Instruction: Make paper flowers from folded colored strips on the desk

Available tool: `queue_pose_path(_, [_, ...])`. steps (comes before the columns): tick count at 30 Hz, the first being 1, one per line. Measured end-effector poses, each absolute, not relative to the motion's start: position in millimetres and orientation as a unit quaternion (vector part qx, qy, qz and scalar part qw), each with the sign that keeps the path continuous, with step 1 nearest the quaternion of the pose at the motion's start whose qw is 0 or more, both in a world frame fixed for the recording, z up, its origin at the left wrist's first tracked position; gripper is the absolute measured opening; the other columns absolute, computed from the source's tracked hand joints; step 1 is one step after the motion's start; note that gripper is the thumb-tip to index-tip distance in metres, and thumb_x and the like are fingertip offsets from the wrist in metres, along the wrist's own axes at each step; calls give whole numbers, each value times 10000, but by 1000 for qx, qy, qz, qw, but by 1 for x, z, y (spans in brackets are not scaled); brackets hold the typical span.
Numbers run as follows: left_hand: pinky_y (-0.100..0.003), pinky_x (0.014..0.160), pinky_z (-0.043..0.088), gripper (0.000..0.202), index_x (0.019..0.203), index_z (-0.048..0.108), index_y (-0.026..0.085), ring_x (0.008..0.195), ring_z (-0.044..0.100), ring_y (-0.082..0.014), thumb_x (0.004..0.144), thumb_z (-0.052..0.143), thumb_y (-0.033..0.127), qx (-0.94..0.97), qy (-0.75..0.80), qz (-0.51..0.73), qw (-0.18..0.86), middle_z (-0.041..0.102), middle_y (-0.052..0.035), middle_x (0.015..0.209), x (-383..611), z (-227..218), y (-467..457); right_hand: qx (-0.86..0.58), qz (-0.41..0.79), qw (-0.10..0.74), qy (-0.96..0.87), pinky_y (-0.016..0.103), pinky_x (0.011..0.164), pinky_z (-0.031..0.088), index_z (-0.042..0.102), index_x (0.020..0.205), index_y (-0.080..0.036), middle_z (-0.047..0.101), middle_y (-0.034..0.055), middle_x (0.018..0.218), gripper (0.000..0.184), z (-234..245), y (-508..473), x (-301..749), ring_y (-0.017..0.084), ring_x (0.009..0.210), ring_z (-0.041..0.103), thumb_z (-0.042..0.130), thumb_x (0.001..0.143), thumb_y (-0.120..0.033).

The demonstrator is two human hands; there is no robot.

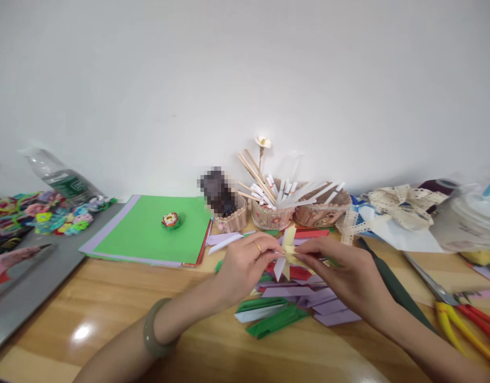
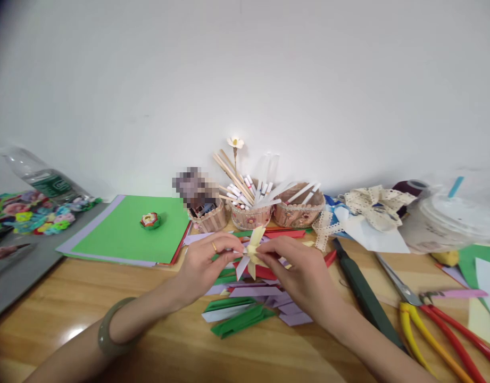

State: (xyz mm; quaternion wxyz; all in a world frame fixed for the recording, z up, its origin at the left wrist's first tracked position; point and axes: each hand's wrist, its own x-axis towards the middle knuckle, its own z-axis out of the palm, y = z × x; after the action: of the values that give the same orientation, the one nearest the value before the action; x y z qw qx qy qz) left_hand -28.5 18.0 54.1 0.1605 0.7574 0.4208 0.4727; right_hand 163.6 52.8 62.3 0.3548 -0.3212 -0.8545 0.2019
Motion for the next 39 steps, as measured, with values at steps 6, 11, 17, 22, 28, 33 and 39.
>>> queue_pose_path(6, [-232,654,483,104,800,604,143,701,600,-127,815,504,119,762,430,469,117,657,-53,753,-29,51,18,-364,260,348,-824,229,630,485,632,786,-207,683,-7,752,68,64,52,162,135,681,620,567,806,-201])
queue_pose_path(11, [-235,624,472,127,793,587,136,680,581,-127,818,474,84,767,428,474,66,637,-55,728,-29,49,17,-376,238,342,-828,233,622,484,632,771,-205,684,-9,745,79,63,51,161,136,676,624,559,803,-203])
queue_pose_path(17, [-240,604,460,139,778,578,129,664,569,-130,818,457,73,763,436,472,66,619,-59,718,-30,51,17,-374,232,324,-837,252,594,475,618,759,-197,671,7,713,103,65,50,161,149,649,613,535,820,-203])
queue_pose_path(22, [-237,616,454,111,774,577,136,668,568,-126,814,483,94,752,445,478,91,617,-51,718,-31,54,17,-368,237,313,-843,249,598,462,594,740,-196,648,5,703,113,63,52,162,144,649,591,521,825,-184])
queue_pose_path(28, [-240,655,444,43,759,585,155,706,567,-123,788,555,164,677,493,484,255,625,-24,746,-36,54,25,-376,268,296,-836,235,536,435,611,720,-196,641,1,668,130,73,59,166,136,603,567,541,816,-250])
queue_pose_path(33, [-248,662,470,121,754,519,149,702,582,-110,768,591,246,561,412,534,481,620,-25,776,-41,56,36,-442,337,337,-760,230,472,434,601,692,-182,620,5,632,237,81,68,172,142,566,568,537,804,-381])
queue_pose_path(39, [-230,643,470,206,739,496,148,687,582,-95,717,654,278,494,349,523,601,602,-14,781,-35,50,38,-402,434,339,-732,246,576,507,591,955,-189,673,55,875,263,72,69,166,158,710,627,520,823,-406])
